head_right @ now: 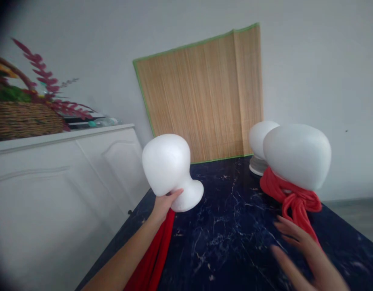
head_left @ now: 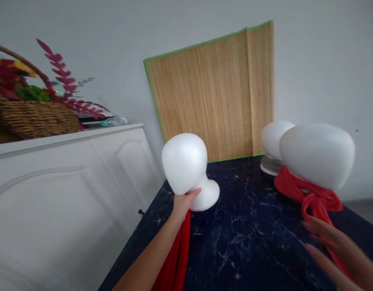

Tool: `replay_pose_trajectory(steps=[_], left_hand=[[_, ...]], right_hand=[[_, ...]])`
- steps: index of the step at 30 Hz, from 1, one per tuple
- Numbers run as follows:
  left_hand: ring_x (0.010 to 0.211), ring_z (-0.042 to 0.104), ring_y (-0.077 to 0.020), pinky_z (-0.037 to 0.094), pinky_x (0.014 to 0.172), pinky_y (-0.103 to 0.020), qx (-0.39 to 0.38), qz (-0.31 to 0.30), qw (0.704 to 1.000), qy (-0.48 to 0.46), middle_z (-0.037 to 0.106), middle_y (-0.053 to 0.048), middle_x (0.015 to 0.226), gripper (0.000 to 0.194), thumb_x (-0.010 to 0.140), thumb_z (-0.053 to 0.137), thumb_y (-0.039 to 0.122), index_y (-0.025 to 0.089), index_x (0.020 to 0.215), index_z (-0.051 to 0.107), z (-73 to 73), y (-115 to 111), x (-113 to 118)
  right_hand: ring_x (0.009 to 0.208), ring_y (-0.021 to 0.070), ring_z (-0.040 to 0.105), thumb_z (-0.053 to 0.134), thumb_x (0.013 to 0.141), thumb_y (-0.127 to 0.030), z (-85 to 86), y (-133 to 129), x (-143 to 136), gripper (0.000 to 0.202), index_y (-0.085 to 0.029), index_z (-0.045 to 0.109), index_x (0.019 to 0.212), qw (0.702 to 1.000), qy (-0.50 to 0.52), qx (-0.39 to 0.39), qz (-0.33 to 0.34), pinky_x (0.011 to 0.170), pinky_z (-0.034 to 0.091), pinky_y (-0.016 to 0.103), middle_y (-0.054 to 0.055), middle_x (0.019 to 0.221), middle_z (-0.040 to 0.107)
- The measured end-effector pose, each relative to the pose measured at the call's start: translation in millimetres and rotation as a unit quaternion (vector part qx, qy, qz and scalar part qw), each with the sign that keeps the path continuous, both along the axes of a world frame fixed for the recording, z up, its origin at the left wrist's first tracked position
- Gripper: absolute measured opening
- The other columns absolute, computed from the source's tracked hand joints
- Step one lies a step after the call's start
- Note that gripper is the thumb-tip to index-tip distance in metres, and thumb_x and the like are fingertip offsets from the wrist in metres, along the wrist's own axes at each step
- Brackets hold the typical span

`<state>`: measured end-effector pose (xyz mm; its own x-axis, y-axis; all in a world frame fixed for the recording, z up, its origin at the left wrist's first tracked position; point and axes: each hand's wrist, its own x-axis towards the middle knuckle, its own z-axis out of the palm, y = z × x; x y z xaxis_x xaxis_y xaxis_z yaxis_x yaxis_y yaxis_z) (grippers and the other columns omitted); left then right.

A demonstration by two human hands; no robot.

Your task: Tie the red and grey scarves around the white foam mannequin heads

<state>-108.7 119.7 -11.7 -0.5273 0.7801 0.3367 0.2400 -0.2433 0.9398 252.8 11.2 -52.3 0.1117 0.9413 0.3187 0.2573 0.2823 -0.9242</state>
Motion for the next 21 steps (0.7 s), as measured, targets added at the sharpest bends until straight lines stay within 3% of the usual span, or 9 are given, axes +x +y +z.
replay_pose_trajectory(steps=[3, 6, 10, 15, 18, 21], left_hand=[[0.114, 0.062, -0.0245, 0.046, 0.107, -0.039, 0.008, -0.110, 0.992, -0.054, 0.069, -0.010, 0.119, 0.056, 0.061, 0.085, 0.024, 0.015, 0.113, 0.066, -5.9, -40, 64], [0.117, 0.060, -0.0271, 0.045, 0.107, -0.044, -0.009, -0.209, 0.973, -0.101, 0.066, -0.011, 0.124, 0.063, 0.065, 0.082, 0.027, 0.015, 0.122, 0.060, -5.6, -76, 99], [0.127, 0.053, -0.0279, 0.042, 0.110, -0.044, -0.008, -0.248, 0.966, -0.067, 0.055, -0.010, 0.138, 0.075, 0.066, 0.078, 0.025, 0.021, 0.134, 0.046, -13.2, -106, 106], [0.138, 0.040, -0.0273, 0.033, 0.116, -0.044, 0.008, -0.247, 0.969, -0.014, 0.041, -0.008, 0.148, 0.078, 0.071, 0.066, 0.016, 0.026, 0.142, 0.036, -38.7, -121, 108], [0.140, 0.037, -0.0266, 0.032, 0.116, -0.044, -0.006, -0.246, 0.969, -0.032, 0.037, -0.008, 0.150, 0.078, 0.072, 0.060, 0.014, 0.028, 0.143, 0.032, -49.9, -126, 115], [0.136, 0.041, -0.0243, 0.034, 0.115, -0.043, -0.021, -0.267, 0.960, -0.079, 0.039, -0.007, 0.149, 0.078, 0.070, 0.054, 0.010, 0.030, 0.142, 0.031, -49.6, -131, 117]], right_hand=[[0.138, 0.0343, 0.034, 0.071, 0.075, -0.056, 18.0, 3, -53, 0.088, -0.034, 0.029, 0.149, 0.992, -0.055, -0.028, 0.110, 0.115, 0.030, 0.055, 0.003, 0.155, 0.030], [0.140, 0.0339, 0.032, 0.073, 0.072, -0.056, 32.2, 15, -94, 0.094, -0.025, 0.029, 0.149, 0.980, -0.062, 0.011, 0.188, 0.116, 0.027, 0.054, 0.010, 0.154, 0.031], [0.132, 0.0297, 0.043, 0.076, 0.072, -0.049, 31.3, 29, -101, 0.090, -0.023, 0.030, 0.145, 0.973, -0.007, 0.070, 0.221, 0.113, 0.034, 0.048, 0.012, 0.145, 0.042], [0.133, 0.0290, 0.040, 0.076, 0.070, -0.049, 12.4, 42, -89, 0.094, -0.021, 0.026, 0.145, 0.975, 0.014, 0.081, 0.205, 0.114, 0.030, 0.048, 0.014, 0.144, 0.041], [0.132, 0.0283, 0.043, 0.072, 0.073, -0.054, 3.8, 41, -93, 0.092, -0.023, 0.025, 0.146, 0.978, 0.044, 0.073, 0.191, 0.112, 0.034, 0.047, 0.015, 0.141, 0.044], [0.130, 0.0280, 0.046, 0.072, 0.073, -0.051, -3.2, 38, -96, 0.090, -0.024, 0.025, 0.145, 0.983, 0.045, 0.067, 0.167, 0.111, 0.037, 0.046, 0.014, 0.140, 0.045]])
